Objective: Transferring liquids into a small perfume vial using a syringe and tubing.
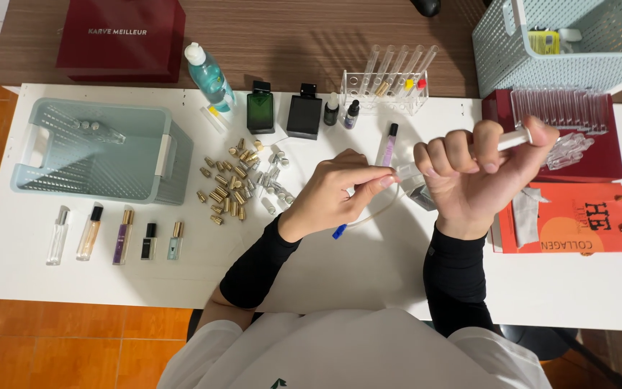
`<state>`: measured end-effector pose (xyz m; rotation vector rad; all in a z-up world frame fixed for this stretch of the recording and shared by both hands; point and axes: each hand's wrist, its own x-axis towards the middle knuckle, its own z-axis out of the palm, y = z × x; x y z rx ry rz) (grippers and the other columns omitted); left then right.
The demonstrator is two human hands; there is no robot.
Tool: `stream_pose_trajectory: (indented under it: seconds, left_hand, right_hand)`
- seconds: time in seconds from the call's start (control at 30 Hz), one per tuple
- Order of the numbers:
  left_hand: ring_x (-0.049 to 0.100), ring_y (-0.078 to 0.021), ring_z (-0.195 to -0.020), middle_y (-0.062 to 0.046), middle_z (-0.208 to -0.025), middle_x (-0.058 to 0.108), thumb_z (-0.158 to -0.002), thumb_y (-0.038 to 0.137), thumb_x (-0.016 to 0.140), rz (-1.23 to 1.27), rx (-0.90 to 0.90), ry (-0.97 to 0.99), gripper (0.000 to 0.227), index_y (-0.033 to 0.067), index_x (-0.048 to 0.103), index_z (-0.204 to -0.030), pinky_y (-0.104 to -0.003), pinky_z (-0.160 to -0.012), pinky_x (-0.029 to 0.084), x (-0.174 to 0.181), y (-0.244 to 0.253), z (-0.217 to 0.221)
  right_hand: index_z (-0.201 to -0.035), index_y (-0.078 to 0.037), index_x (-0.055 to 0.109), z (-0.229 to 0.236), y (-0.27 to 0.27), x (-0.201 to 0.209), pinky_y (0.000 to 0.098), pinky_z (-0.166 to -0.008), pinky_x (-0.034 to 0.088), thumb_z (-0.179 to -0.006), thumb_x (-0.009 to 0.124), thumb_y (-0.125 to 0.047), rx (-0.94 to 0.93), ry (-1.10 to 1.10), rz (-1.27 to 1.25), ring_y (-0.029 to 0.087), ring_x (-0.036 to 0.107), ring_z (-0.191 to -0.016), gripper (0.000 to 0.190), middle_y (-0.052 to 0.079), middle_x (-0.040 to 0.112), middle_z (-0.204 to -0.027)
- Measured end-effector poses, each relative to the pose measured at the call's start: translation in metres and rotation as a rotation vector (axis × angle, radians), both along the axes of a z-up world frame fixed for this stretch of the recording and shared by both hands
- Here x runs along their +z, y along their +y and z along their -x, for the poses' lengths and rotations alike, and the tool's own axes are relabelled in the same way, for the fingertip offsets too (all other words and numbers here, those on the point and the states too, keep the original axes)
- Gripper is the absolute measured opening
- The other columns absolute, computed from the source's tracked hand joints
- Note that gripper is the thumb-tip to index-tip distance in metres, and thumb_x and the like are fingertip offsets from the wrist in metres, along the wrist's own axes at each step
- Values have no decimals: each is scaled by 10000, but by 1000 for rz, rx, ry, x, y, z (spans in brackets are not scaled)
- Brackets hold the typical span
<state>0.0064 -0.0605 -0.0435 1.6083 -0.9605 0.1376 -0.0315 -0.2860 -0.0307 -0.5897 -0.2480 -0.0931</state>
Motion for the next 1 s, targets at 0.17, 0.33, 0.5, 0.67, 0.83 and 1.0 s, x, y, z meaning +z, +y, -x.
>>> stream_pose_trajectory:
  seconds: [0.17,0.33,0.5,0.67,0.83,1.0]
  left_hand:
    - [607,-136,-724,-36,-772,689,-1024,129,689,29,-52,83,118,100,780,-1093,-273,-670,499,2,2,2]
    - [583,-51,-613,0,-770,701,-1061,168,620,54,-305,444,204,47,783,-1083,-234,-560,463,6,4,2]
    - [569,-48,-632,-6,-804,713,-1063,162,620,102,-408,542,237,-18,768,-1103,-224,-571,470,4,7,-1]
    - [568,-51,-634,-11,-765,694,-1072,170,626,54,-455,581,248,-23,777,-1110,-221,-575,462,14,16,0]
    - [600,-47,-664,-20,-923,750,-1052,193,625,67,-357,553,255,-13,757,-1123,-214,-591,481,20,29,-8]
    - [586,-49,-694,-19,-811,667,-1084,199,606,156,-214,589,248,-10,728,-1137,-214,-615,448,22,46,-19]
  right_hand:
    - [-600,-126,276,-6,-13,-12,346,-588,311,-1021,297,-635,98,-78,-29,161,188,-486,661,5,243,-509]
    - [-578,-128,298,-9,-18,-15,339,-560,269,-987,278,-668,172,-174,-85,152,174,-497,678,-4,259,-502]
    - [-600,-136,356,-16,-17,-18,342,-555,253,-954,216,-788,222,-329,-59,146,185,-505,754,-15,290,-525]
    - [-646,-146,473,-13,-22,-17,341,-541,244,-853,149,-935,260,-510,-40,135,223,-516,878,-34,344,-585]
    - [-734,-137,624,-5,-46,-13,341,-569,232,-812,220,-944,96,-613,78,136,240,-550,906,-30,368,-602]
    - [-852,-136,640,15,-27,-11,371,-567,416,-810,594,-726,-208,-367,601,133,471,-562,593,13,532,-703]
